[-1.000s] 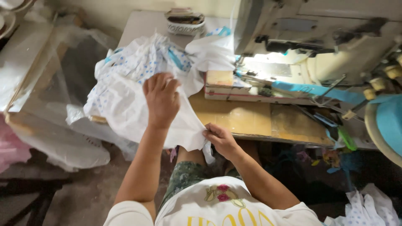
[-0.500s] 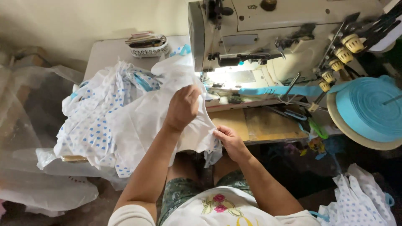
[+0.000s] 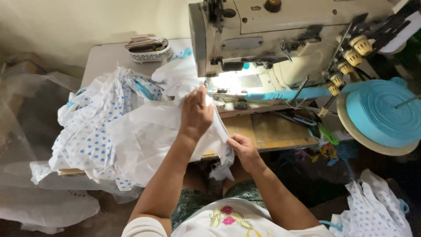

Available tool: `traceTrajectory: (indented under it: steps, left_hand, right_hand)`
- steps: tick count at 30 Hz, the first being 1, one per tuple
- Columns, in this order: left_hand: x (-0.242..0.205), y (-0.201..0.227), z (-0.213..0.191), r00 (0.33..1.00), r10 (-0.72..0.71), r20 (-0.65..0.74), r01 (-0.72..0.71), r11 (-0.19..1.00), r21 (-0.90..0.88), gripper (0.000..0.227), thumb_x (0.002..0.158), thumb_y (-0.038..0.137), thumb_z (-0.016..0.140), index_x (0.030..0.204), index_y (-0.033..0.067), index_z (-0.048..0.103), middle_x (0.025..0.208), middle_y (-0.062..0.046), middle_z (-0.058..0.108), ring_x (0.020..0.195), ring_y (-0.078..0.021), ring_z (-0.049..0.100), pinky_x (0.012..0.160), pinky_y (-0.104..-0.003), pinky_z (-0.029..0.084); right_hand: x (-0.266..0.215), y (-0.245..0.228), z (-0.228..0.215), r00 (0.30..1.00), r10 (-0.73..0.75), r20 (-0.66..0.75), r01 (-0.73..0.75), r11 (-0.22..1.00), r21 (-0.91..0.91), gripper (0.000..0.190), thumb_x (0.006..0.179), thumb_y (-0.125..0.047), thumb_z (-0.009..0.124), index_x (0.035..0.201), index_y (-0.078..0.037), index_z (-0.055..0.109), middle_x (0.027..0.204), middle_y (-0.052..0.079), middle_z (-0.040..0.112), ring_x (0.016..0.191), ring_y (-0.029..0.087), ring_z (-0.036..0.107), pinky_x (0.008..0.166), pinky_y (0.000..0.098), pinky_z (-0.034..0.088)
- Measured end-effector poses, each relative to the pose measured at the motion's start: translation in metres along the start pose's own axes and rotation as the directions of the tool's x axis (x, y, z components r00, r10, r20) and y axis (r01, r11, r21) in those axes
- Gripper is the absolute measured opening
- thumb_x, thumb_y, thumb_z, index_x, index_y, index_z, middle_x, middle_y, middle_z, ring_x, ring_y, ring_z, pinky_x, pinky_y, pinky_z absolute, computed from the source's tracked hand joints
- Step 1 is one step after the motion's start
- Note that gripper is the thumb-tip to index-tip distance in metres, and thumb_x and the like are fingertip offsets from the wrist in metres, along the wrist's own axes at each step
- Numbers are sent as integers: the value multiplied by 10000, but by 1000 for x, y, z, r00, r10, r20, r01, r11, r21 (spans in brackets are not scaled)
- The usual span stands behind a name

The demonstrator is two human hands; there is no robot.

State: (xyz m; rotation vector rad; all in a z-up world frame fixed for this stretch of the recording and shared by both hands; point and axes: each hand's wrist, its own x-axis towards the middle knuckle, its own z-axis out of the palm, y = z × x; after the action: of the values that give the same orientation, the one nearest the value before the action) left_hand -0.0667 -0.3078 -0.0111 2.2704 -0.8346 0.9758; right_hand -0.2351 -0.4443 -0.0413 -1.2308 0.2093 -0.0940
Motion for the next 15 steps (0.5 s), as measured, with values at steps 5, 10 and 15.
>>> traceTrajectory:
  steps: [5, 10, 15]
  left_hand:
    - [-67, 14, -55, 979, -201, 46, 195, 976, 96, 287, 868, 177, 637, 1154, 191, 652, 1510, -200, 496, 1372, -410, 481, 1071, -583, 374]
    - [-90, -34, -77, 938, -319, 137, 275, 923, 268, 164, 710, 148, 610, 869, 112, 610, 820, -141, 628, 728, -372, 695, 647, -487, 551]
    - [-6, -68, -60, 928, -341, 151, 302, 924, 232, 242, 860, 361, 636, 956, 147, 695, 1154, -101, 619, 1003, -338, 671, 861, -505, 503]
  right_hand:
    - [1, -7, 27, 998, -59, -7, 58, 998, -26, 148, 986, -81, 654, 848, -65, 705, 648, -63, 539, 629, 16, 453, 587, 180, 381]
    - [7, -4, 32, 998, -58, -11, 58, 998, 2, 181, 989, -91, 666, 811, -67, 690, 645, -52, 511, 631, 31, 415, 581, 190, 352]
    - [29, 16, 29, 997, -65, -37, 63, 997, -47, 176, 978, -116, 676, 815, -53, 701, 601, -38, 553, 587, 43, 476, 566, 196, 416]
